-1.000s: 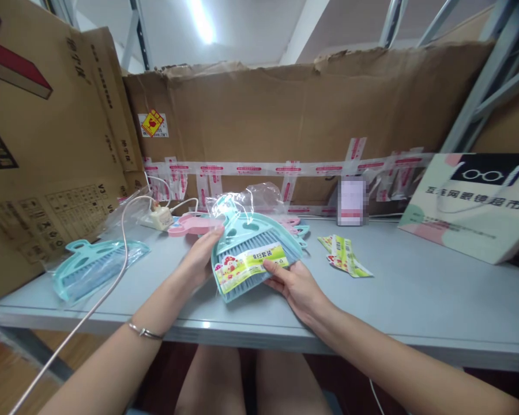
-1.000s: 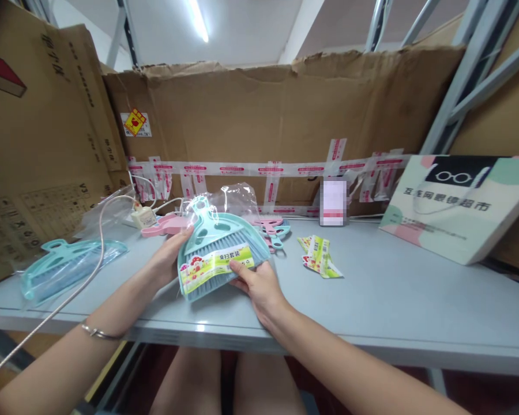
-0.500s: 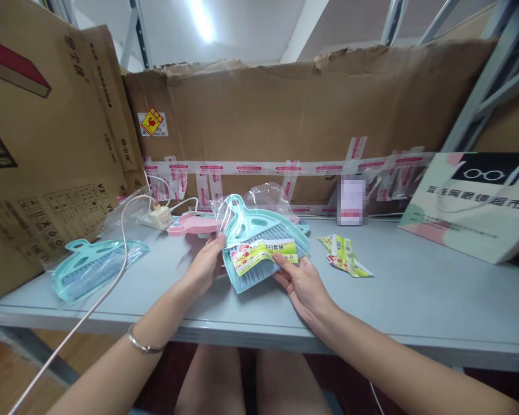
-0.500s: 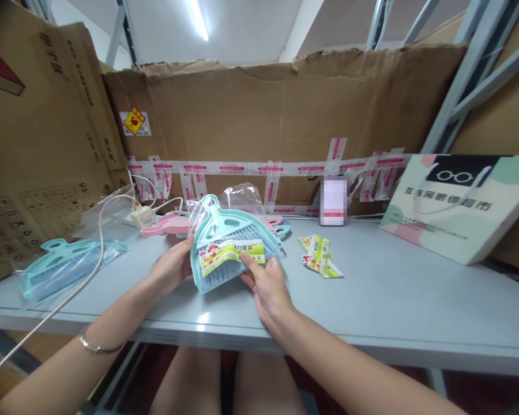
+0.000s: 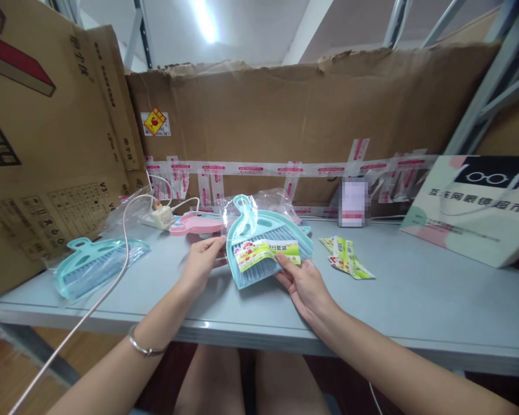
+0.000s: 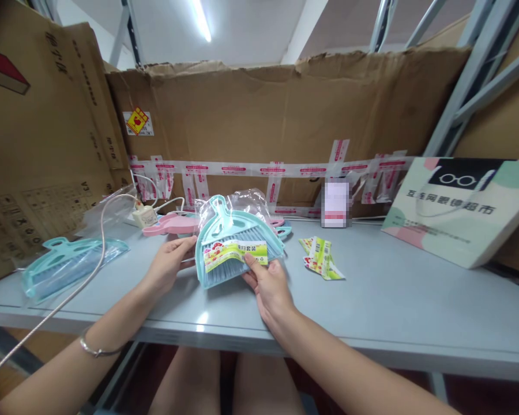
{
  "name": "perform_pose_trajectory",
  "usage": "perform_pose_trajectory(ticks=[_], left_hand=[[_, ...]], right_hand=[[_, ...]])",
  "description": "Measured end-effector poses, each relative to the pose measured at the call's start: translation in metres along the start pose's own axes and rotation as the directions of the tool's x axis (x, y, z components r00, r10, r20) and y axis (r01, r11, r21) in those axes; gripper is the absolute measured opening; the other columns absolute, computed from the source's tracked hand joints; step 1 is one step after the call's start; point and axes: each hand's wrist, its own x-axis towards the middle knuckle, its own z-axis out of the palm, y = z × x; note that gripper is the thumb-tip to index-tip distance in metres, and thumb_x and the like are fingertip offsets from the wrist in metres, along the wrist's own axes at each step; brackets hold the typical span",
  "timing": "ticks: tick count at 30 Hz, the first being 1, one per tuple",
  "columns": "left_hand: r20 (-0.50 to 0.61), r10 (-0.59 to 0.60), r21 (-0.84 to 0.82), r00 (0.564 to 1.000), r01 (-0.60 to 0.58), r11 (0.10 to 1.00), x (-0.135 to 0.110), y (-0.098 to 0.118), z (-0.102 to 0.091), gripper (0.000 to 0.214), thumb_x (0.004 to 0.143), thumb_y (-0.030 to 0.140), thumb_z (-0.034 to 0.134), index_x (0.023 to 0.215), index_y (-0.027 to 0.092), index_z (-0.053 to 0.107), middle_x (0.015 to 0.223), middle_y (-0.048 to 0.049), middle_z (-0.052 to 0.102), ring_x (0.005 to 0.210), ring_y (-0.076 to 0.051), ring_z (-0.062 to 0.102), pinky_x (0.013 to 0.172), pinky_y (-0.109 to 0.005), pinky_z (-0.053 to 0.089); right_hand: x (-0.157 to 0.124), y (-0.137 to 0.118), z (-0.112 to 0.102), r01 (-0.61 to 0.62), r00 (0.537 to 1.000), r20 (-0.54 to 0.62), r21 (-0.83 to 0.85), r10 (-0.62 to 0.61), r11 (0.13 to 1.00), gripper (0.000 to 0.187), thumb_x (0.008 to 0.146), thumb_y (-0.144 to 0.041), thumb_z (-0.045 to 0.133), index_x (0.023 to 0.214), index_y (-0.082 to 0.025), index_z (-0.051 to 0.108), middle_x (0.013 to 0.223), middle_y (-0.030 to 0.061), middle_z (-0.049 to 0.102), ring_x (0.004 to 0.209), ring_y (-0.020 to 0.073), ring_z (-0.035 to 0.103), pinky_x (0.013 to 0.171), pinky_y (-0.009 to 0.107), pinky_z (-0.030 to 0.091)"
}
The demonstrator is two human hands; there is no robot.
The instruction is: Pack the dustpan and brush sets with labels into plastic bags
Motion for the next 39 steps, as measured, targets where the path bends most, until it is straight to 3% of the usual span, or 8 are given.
perform_pose_trajectory(ticks=[8, 11, 18, 23, 25, 29, 35, 39], left_hand=[[0.011, 0.037, 0.150, 0.999, -0.038, 0.988, -0.008, 0.004, 0.004, 0.025, 0.065, 0.039, 0.071, 0.066, 0.014, 0.070, 0.065, -0.0043, 0.067, 0.062, -0.017, 0.061, 0.062, -0.026, 0.049], [-0.013, 0.126, 0.257, 0.992, -0.119, 0.959, -0.008, 0.001, 0.002, 0.025, 0.068, 0.037, 0.067, 0.059, 0.013, 0.067, 0.059, -0.0033, 0.064, 0.058, -0.015, 0.059, 0.056, -0.023, 0.047], [-0.030, 0.354, 0.429, 0.935, -0.308, 0.849, -0.005, -0.005, 0.003, 0.035, 0.077, 0.040, 0.050, 0.056, 0.014, 0.059, 0.051, -0.0012, 0.057, 0.050, -0.014, 0.052, 0.048, -0.023, 0.041], [0.046, 0.476, 0.600, 0.878, -0.405, 0.690, -0.014, -0.008, 0.002, 0.037, 0.081, 0.039, 0.046, 0.054, 0.016, 0.056, 0.051, -0.0016, 0.058, 0.052, -0.014, 0.055, 0.053, -0.022, 0.040], [0.104, 0.460, 0.630, 0.882, -0.416, 0.656, -0.016, -0.009, 0.001, 0.037, 0.082, 0.038, 0.044, 0.054, 0.016, 0.055, 0.051, -0.0015, 0.058, 0.052, -0.014, 0.056, 0.054, -0.022, 0.041], [0.129, 0.393, 0.629, 0.911, -0.381, 0.678, -0.016, -0.009, 0.000, 0.036, 0.084, 0.039, 0.041, 0.058, 0.017, 0.053, 0.054, -0.0017, 0.059, 0.052, -0.014, 0.058, 0.054, -0.022, 0.042], [0.224, 0.426, 0.746, 0.876, -0.436, 0.503, -0.018, -0.009, 0.000, 0.034, 0.086, 0.034, 0.036, 0.057, 0.019, 0.046, 0.057, -0.0024, 0.060, 0.056, -0.015, 0.057, 0.057, -0.024, 0.039], [0.214, 0.374, 0.709, 0.902, -0.407, 0.576, -0.015, -0.007, -0.001, 0.035, 0.085, 0.037, 0.037, 0.057, 0.019, 0.048, 0.057, -0.0020, 0.061, 0.055, -0.015, 0.057, 0.058, -0.024, 0.040]], right_hand=[[0.000, -0.003, 0.000, 0.006, 0.999, -0.054, 0.045, -0.003, 0.999, 0.032, 0.060, -0.016, 0.076, 0.083, -0.022, 0.054, 0.086, -0.0014, 0.072, 0.076, 0.0155, 0.069, 0.067, 0.026, 0.058], [-0.001, -0.004, 0.001, 0.018, 0.999, -0.050, 0.070, -0.015, 0.997, 0.034, 0.060, -0.016, 0.077, 0.084, -0.022, 0.054, 0.083, -0.0018, 0.072, 0.073, 0.0152, 0.069, 0.065, 0.026, 0.058], [-0.003, -0.002, 0.000, 0.033, 0.998, -0.048, 0.096, -0.028, 0.995, 0.038, 0.058, -0.017, 0.079, 0.088, -0.020, 0.056, 0.083, -0.0008, 0.072, 0.068, 0.0124, 0.068, 0.057, 0.019, 0.056], [-0.003, -0.002, 0.000, 0.026, 0.997, -0.070, 0.151, -0.016, 0.988, 0.035, 0.062, -0.012, 0.075, 0.091, -0.019, 0.057, 0.082, -0.0003, 0.072, 0.068, 0.0117, 0.067, 0.058, 0.019, 0.056], [-0.003, -0.003, 0.000, 0.022, 0.997, -0.079, 0.170, -0.008, 0.985, 0.033, 0.063, -0.010, 0.072, 0.091, -0.019, 0.058, 0.081, 0.0000, 0.072, 0.067, 0.0117, 0.067, 0.058, 0.020, 0.057], [-0.001, -0.004, -0.001, 0.023, 0.996, -0.085, 0.172, -0.008, 0.985, 0.031, 0.064, -0.009, 0.071, 0.091, -0.019, 0.059, 0.079, 0.0000, 0.071, 0.068, 0.0126, 0.067, 0.060, 0.022, 0.057], [0.003, -0.004, -0.005, 0.041, 0.995, -0.100, 0.140, -0.027, 0.989, 0.032, 0.061, -0.011, 0.073, 0.088, -0.020, 0.059, 0.081, -0.0007, 0.071, 0.069, 0.0143, 0.067, 0.064, 0.027, 0.058], [0.003, -0.005, -0.004, 0.028, 0.994, -0.105, 0.153, -0.012, 0.988, 0.029, 0.063, -0.010, 0.070, 0.088, -0.021, 0.059, 0.079, -0.0013, 0.071, 0.068, 0.0143, 0.068, 0.064, 0.028, 0.059]])
